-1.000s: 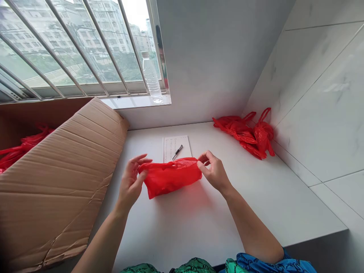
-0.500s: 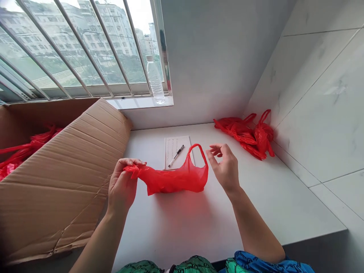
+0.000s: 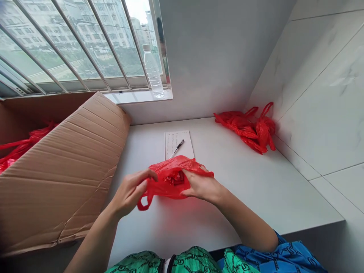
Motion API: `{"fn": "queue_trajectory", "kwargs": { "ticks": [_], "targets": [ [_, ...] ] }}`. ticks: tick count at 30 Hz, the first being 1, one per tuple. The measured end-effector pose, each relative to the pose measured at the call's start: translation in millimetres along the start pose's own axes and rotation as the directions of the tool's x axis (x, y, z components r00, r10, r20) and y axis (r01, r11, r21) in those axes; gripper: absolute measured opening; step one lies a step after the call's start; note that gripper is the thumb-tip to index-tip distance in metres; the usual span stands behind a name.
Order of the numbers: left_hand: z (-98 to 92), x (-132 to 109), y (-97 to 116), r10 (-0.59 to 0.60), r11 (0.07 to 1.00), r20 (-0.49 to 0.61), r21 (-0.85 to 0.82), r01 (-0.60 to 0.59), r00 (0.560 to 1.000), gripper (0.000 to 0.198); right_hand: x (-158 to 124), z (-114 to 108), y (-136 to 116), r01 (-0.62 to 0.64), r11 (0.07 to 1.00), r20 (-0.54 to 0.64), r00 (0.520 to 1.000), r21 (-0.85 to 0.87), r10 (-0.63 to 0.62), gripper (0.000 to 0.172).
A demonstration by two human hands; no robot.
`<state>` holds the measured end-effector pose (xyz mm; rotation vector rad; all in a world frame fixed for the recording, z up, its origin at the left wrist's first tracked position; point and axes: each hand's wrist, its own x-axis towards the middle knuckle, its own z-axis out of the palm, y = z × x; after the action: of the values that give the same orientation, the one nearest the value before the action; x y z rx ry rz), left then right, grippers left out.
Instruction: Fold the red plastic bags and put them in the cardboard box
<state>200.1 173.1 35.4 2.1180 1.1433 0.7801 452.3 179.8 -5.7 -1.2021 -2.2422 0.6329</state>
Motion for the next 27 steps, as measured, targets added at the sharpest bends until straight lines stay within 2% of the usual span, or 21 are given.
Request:
{"fn": "queue_trajectory", "kwargs": {
  "ticks": [1, 3, 6, 8, 11, 12, 14, 15, 17, 19, 20, 22, 25, 27],
  "targets": [
    [2.9, 1, 2, 0.013, 0.986, 0.043, 0.166, -0.02, 0.999, 0.025, -2, -2, -2, -0.016, 1.0, 0.048, 0.999, 0.008, 0.016, 0.058],
    [12.0, 4, 7, 0.081, 0.92, 0.089, 0.378, -0.109, 0.993, 0.026, -3, -3, -8, -0.042, 0.999, 0.125, 0.991, -0.013, 0.043, 0.061],
    [28.2, 9, 9, 0.161, 0.847, 0.17, 0.482, -0.224, 0.972, 0.025, 5, -1, -13, 0.021, 0.998, 0.083, 0.996, -0.052, -0.016, 0.039],
    [35.7, 9, 4, 0.092, 0.816, 0.178, 0.55, -0.176, 0.98, 0.032, 14, 3, -11, 0.02, 0.996, 0.098, 0.995, -0.088, -0.012, 0.021],
    [38.5, 8, -10, -0.089, 0.724, 0.067, 0.689, 0.019, 0.994, 0.044, 22, 9, -3, -0.165, 0.968, 0.17, 0.965, -0.186, 0.198, 0.015],
    [37.6, 7, -15, -0.139, 0.693, 0.044, 0.718, 0.065, 0.989, 0.042, 22, 10, 0, -0.222, 0.95, 0.178, 0.948, -0.221, 0.263, 0.015],
    [34.5, 6, -22, -0.213, 0.656, 0.059, 0.748, 0.098, 0.975, 0.029, 20, 13, 5, -0.26, 0.928, 0.181, 0.932, -0.265, 0.313, 0.028],
    [32.8, 5, -25, -0.243, 0.647, 0.078, 0.756, 0.102, 0.967, 0.026, 17, 14, 6, -0.251, 0.93, 0.192, 0.932, -0.269, 0.307, 0.039],
    [30.3, 3, -29, -0.287, 0.635, 0.102, 0.764, 0.11, 0.953, 0.039, 12, 15, 6, -0.228, 0.938, 0.224, 0.931, -0.261, 0.289, 0.061],
    [28.8, 3, -31, -0.299, 0.644, 0.116, 0.757, 0.111, 0.947, 0.052, 9, 15, 4, -0.216, 0.943, 0.258, 0.924, -0.252, 0.281, 0.072],
    [28.4, 3, -32, -0.287, 0.659, 0.123, 0.745, 0.102, 0.95, 0.056, 9, 15, 3, -0.213, 0.944, 0.256, 0.926, -0.251, 0.277, 0.072],
    [27.6, 5, -35, -0.226, 0.693, 0.119, 0.717, 0.074, 0.967, 0.058, 13, 16, 0, -0.179, 0.952, 0.186, 0.956, -0.249, 0.228, 0.057],
    [26.7, 8, -40, -0.137, 0.717, 0.103, 0.697, 0.027, 0.985, 0.032, 22, 24, -1, 0.002, 0.984, 0.051, 0.999, -0.178, 0.007, 0.027],
    [26.5, 9, -45, -0.138, 0.719, 0.122, 0.695, 0.015, 0.983, 0.02, 27, 33, 2, 0.066, 0.995, 0.041, 0.997, -0.073, -0.063, 0.023]
  ]
}}
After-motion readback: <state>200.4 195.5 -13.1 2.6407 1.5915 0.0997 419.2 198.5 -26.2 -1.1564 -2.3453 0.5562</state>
